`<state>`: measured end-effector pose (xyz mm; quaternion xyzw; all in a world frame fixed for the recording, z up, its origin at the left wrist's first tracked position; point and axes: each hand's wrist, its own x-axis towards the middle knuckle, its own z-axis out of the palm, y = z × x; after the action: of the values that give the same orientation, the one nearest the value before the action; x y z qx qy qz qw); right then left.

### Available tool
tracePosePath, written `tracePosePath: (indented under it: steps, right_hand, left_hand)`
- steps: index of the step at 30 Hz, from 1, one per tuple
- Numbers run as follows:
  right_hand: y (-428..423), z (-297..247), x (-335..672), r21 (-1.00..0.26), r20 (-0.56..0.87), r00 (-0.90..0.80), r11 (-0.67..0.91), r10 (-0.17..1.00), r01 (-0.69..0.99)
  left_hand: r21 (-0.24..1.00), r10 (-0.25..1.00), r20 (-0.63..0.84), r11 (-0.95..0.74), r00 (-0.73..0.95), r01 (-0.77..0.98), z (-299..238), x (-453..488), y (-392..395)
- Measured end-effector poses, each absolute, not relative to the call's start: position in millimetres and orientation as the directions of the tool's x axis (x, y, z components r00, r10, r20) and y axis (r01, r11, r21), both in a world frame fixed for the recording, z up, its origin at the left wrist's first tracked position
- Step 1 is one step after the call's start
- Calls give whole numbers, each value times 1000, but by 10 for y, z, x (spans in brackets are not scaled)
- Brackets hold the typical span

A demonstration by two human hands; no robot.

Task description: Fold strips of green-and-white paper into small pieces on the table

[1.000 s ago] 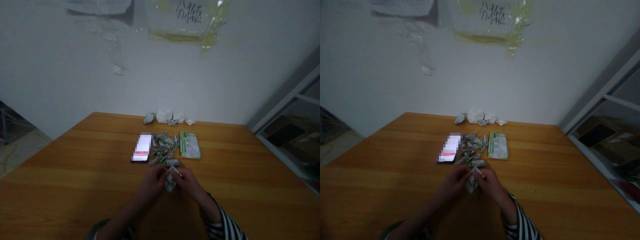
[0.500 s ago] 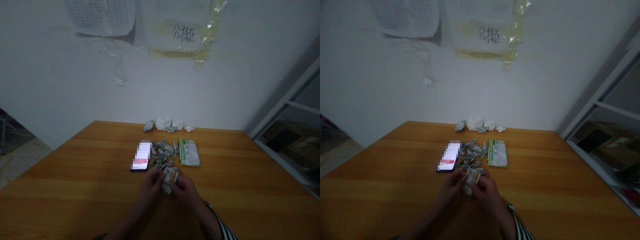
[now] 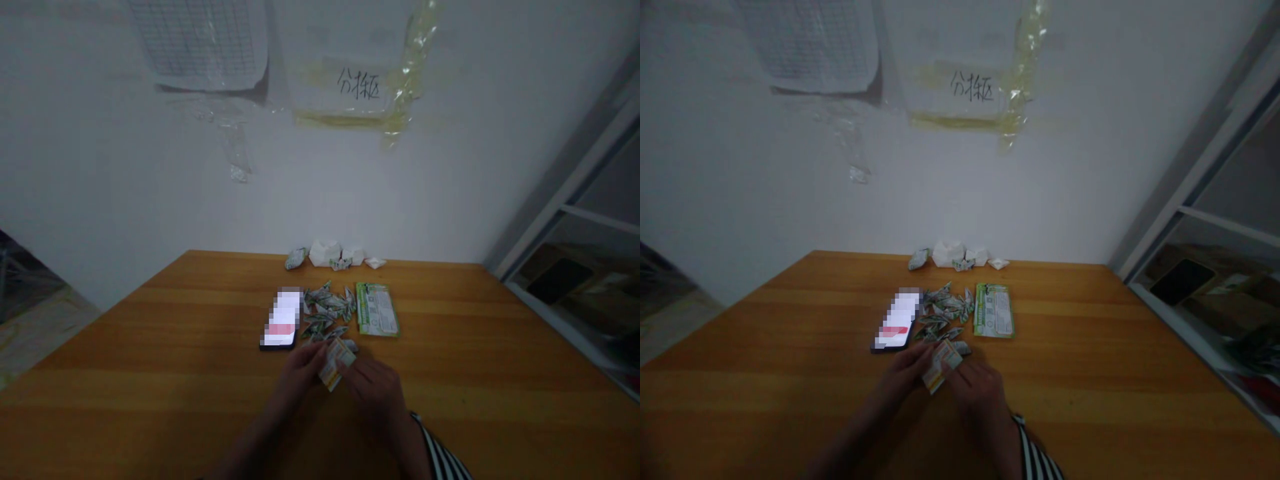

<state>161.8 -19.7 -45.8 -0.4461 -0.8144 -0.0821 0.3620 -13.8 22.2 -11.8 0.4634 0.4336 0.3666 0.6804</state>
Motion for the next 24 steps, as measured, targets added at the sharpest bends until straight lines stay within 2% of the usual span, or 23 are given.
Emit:
tracePosePath:
  steps: [2, 4, 5, 7, 9, 11, 13, 17, 21, 24]
  right_hand:
    - [-198, -453, 1596, -195, 636, -366, 600, 680, 775]
    - [-209, -447, 1564, -261, 607, -361, 607, 708, 750]
    - [-217, -442, 1546, -334, 598, -328, 599, 731, 727]
    - [-226, -425, 1512, -559, 551, -187, 526, 813, 641]
    - [-215, -404, 1487, -787, 430, 7, 371, 903, 494]
    - [-184, -389, 1478, -915, 278, 149, 215, 949, 342]
    - [-148, -384, 1480, -962, 181, 216, 127, 959, 243]
    - [-124, -373, 1468, -985, 118, 236, 85, 965, 147]
    - [-158, -326, 1439, -984, 106, 242, 67, 965, 163]
    - [-186, -288, 1437, -973, 108, 253, 49, 962, 227]
  left_hand:
    - [947, 899, -238, 298, 368, -117, -117, -154, 236]
    - [947, 895, -231, 297, 381, -124, -109, -162, 229]
    - [946, 892, -236, 303, 386, -120, -103, -163, 219]
    - [938, 877, -253, 326, 408, -120, -89, -161, 196]
    - [926, 862, -251, 346, 441, -149, -79, -159, 175]
    - [933, 853, -206, 319, 479, -166, -82, -156, 159]
    - [968, 852, -127, 219, 508, -125, -96, -146, 145]
    - [999, 876, -12, 26, 482, -23, -124, -97, 109]
    - [1000, 887, 11, 1, 461, -24, -162, -51, 89]
    - [995, 864, 57, -92, 500, 46, -254, -69, 104]
